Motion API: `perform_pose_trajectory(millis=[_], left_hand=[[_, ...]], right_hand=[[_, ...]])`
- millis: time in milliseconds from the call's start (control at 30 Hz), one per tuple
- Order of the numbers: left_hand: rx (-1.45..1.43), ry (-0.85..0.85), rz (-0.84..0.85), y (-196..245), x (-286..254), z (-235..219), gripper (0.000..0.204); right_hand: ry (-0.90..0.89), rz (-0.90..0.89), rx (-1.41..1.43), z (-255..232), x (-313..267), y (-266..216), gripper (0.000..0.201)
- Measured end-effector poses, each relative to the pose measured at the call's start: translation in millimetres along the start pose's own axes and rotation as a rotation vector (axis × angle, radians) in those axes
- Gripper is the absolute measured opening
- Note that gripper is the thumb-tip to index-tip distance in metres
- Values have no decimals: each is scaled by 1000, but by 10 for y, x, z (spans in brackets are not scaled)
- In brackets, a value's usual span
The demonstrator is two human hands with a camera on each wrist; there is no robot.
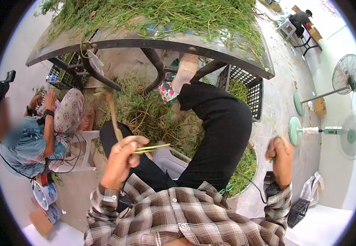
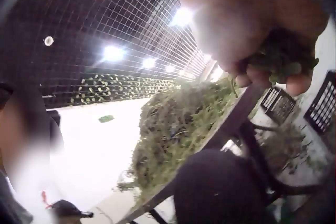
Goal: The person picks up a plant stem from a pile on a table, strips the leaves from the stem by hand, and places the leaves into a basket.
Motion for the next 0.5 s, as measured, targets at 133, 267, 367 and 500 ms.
perform_pose_trajectory(millis=[133, 267, 367, 500], left_hand=[[20, -164, -4, -40, 69, 588, 38], [5, -356, -45, -95, 14, 988, 41], [1, -449, -15, -131, 53, 999, 39], [-166, -370, 40, -113, 140, 887, 33]], right_hand=[[-487, 130, 62, 1118, -105, -144, 20], [-801, 330, 315, 2009, -271, 110, 28], [-813, 524, 487, 2295, -325, 128, 27], [-952, 558, 477, 2491, -402, 139, 27]])
Point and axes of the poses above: each hand's wrist, its own x-axis towards the middle knuckle, its own z-axis out of the palm, y = z × x, the point moved 9 cm from there along x, towards the middle knuckle, and after that the axes turned 1 degree about -z, right-handed, at the moved point
